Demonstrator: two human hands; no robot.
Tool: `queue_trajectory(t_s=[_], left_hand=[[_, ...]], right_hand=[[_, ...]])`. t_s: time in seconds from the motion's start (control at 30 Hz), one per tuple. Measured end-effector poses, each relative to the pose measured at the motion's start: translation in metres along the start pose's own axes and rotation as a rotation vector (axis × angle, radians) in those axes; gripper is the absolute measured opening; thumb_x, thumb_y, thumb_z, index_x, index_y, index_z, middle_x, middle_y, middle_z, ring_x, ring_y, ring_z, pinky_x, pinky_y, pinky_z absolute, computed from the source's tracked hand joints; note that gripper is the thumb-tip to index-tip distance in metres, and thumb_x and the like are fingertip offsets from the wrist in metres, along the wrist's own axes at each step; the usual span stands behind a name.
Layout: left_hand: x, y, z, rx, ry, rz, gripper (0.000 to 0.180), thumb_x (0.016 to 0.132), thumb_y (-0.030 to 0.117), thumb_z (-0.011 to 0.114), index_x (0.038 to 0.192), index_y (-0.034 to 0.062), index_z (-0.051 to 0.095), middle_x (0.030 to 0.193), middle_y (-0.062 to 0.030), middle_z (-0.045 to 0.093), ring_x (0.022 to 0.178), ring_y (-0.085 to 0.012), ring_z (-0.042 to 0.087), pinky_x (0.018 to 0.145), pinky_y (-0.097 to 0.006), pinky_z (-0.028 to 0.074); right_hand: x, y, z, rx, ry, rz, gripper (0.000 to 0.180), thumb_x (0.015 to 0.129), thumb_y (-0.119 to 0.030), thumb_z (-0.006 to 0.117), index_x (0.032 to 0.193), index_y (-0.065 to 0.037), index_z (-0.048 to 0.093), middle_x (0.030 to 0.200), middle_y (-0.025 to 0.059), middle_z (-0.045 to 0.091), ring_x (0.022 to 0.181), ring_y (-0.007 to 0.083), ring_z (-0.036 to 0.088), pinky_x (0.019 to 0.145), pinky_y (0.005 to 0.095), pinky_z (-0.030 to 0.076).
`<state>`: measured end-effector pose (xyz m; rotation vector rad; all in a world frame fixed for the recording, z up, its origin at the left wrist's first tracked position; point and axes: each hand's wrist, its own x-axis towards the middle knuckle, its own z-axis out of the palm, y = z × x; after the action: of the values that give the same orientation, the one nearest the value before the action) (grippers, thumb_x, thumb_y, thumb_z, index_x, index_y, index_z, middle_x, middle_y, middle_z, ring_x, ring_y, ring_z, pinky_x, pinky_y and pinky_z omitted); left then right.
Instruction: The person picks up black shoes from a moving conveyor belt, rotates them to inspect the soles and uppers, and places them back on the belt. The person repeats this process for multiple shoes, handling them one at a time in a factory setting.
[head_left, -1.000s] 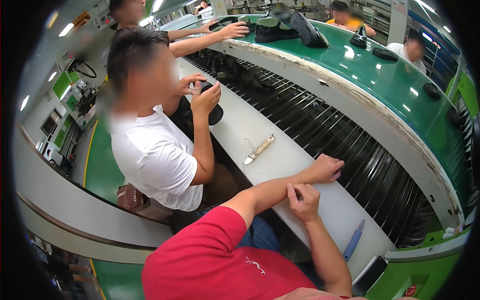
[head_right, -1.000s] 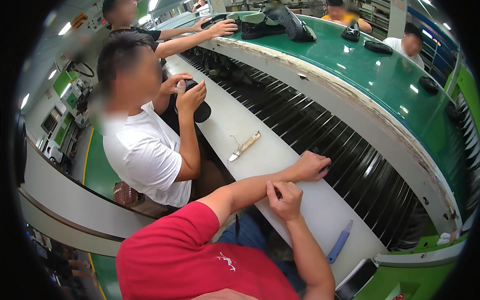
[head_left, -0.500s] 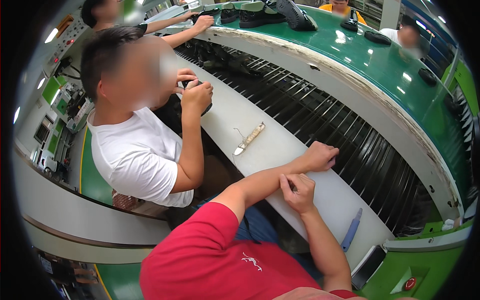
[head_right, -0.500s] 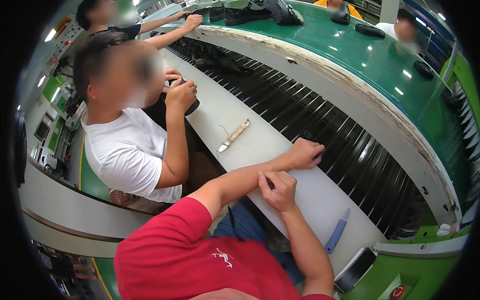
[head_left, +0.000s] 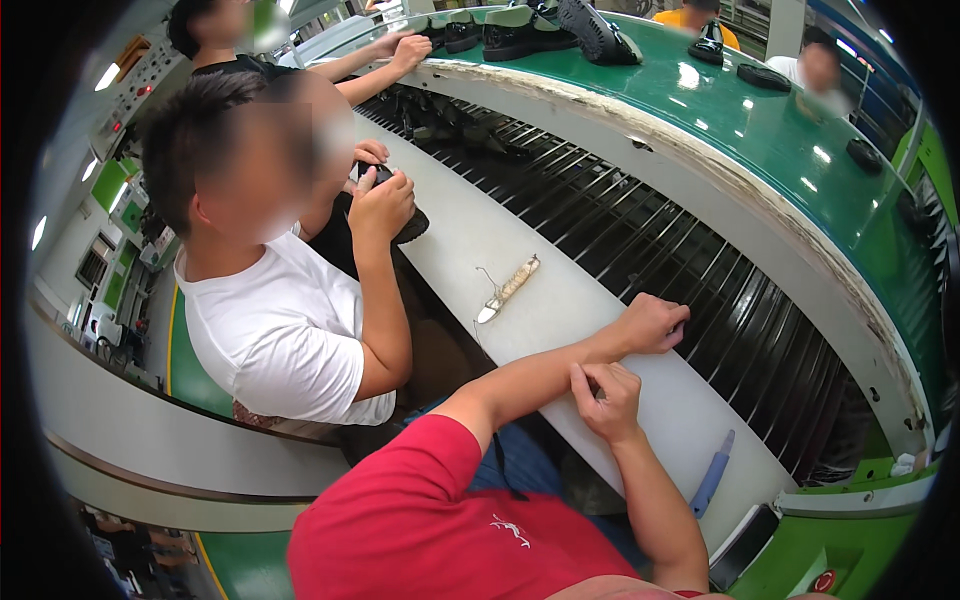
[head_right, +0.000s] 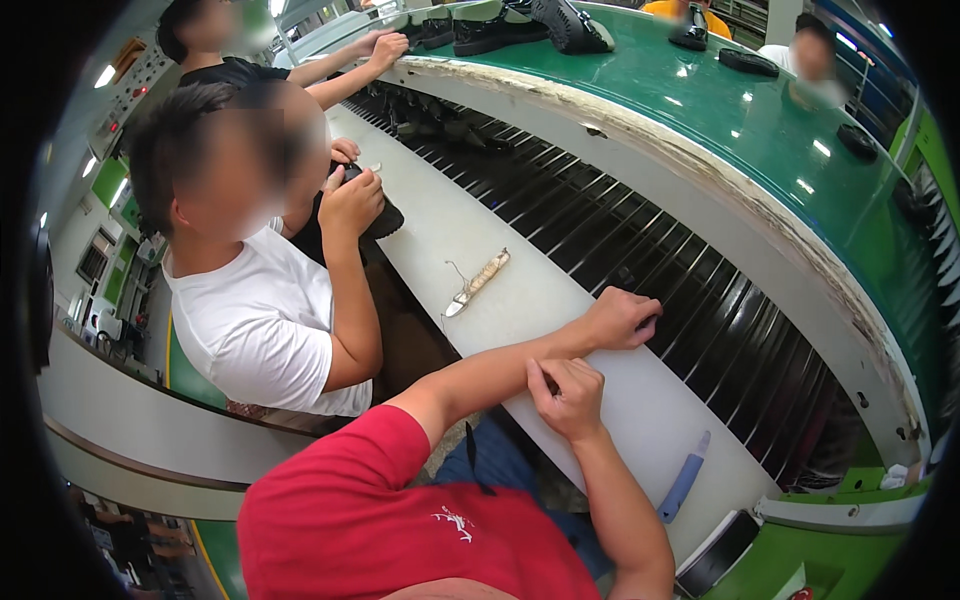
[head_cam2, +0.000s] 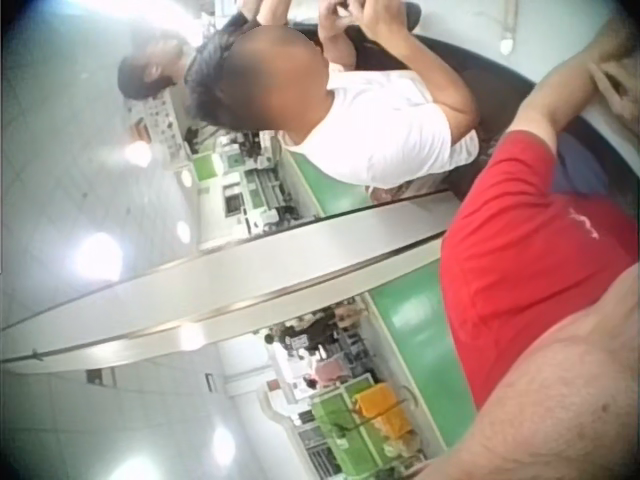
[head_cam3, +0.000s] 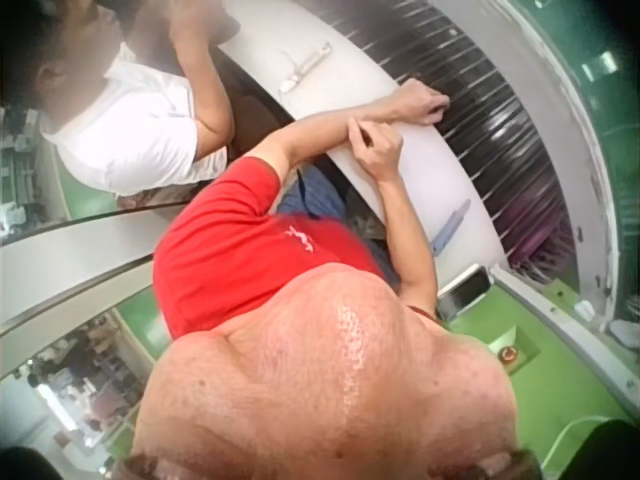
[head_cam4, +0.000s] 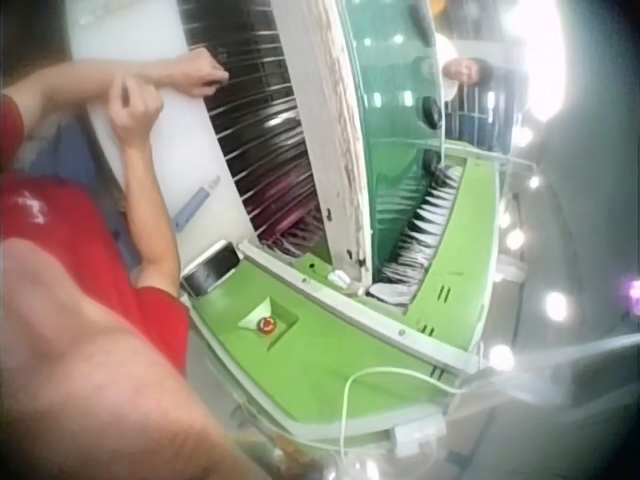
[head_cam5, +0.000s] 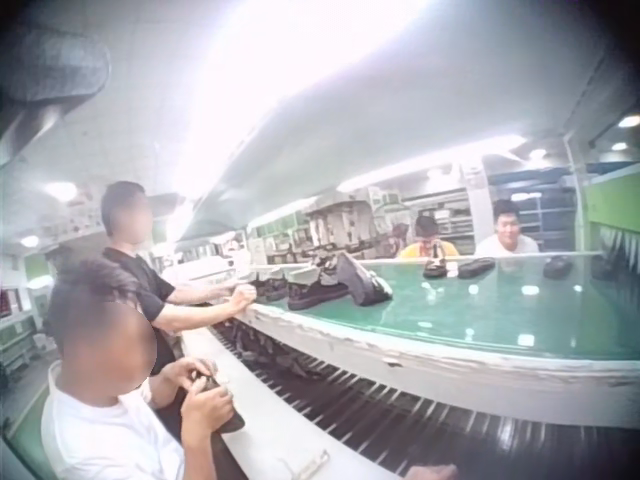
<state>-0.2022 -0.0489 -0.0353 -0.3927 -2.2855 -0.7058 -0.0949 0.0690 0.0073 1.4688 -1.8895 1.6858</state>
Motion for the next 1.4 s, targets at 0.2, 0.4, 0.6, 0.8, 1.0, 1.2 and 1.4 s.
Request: queue_trajectory(t_s=[0.2,0.4,0.6,0.8,1.0,1.2,1.4], left_hand=[[0.002,0.001,-0.001,-0.011,0.003,-0.017,0.013,0.081,0.009,0.075,0.094,0.0062,0.073,0.076,-0.0106,0.074,0.066,-0.0336,0.072,0.057,-0.043,0.056],[0.002,-0.001,-0.002,-0.034,0.004,-0.044,0.012,0.082,0.009,0.075,0.094,0.0069,0.073,0.076,-0.0107,0.073,0.065,-0.0328,0.072,0.057,-0.043,0.056],[0.006,0.002,-0.010,-0.101,0.111,-0.153,0.013,0.085,0.010,0.077,0.098,0.0098,0.079,0.075,-0.0102,0.074,0.063,-0.0284,0.072,0.059,-0.038,0.058],[0.027,0.027,-0.084,-0.168,0.569,-0.145,0.015,0.094,-0.001,0.077,0.107,0.0068,0.081,0.088,-0.0058,0.079,0.063,-0.0085,0.068,0.058,-0.025,0.052],[0.161,-0.026,-0.232,-0.072,0.841,0.073,0.011,0.099,0.003,0.073,0.110,0.0028,0.075,0.078,0.0063,0.061,0.067,-0.0017,0.052,0.061,-0.020,0.042],[0.341,-0.153,-0.307,0.544,0.526,-0.448,0.088,0.090,0.064,0.081,0.141,-0.0040,0.060,0.130,-0.0258,0.076,0.120,-0.0376,0.075,0.104,-0.047,0.057],[0.402,-0.291,-0.316,0.537,0.194,-0.968,0.137,0.082,0.087,0.072,0.164,-0.0161,0.035,0.167,-0.0345,0.046,0.152,-0.0449,0.054,0.123,-0.059,0.043]], right_hand=[[0.000,-0.001,0.000,0.009,-0.005,0.023,0.014,0.090,-0.004,0.084,0.082,-0.006,0.073,0.063,0.0074,0.066,0.053,0.0277,0.063,0.057,0.0388,0.048],[0.000,-0.002,0.000,0.015,-0.015,0.032,0.013,0.090,-0.004,0.084,0.082,-0.006,0.074,0.064,0.0075,0.066,0.054,0.0273,0.064,0.058,0.0385,0.049],[-0.003,-0.001,-0.001,0.030,-0.024,0.036,0.013,0.091,-0.005,0.084,0.082,-0.005,0.074,0.066,0.0071,0.068,0.054,0.0257,0.065,0.059,0.0375,0.051],[-0.003,-0.001,-0.004,0.019,-0.007,0.034,0.014,0.091,-0.008,0.085,0.081,-0.007,0.075,0.066,0.0069,0.069,0.053,0.0262,0.065,0.057,0.0378,0.051],[0.000,-0.001,-0.006,0.037,0.016,0.055,0.018,0.090,-0.008,0.086,0.077,-0.007,0.074,0.065,0.0079,0.069,0.056,0.0274,0.067,0.058,0.0379,0.052],[0.002,0.005,-0.009,0.047,0.004,0.072,0.018,0.090,-0.008,0.085,0.077,-0.007,0.074,0.063,0.0076,0.067,0.055,0.0280,0.066,0.058,0.0381,0.052],[0.002,0.011,-0.011,0.071,0.010,0.119,0.016,0.091,-0.010,0.085,0.078,-0.009,0.076,0.061,0.0059,0.066,0.052,0.0253,0.063,0.058,0.0370,0.051]])
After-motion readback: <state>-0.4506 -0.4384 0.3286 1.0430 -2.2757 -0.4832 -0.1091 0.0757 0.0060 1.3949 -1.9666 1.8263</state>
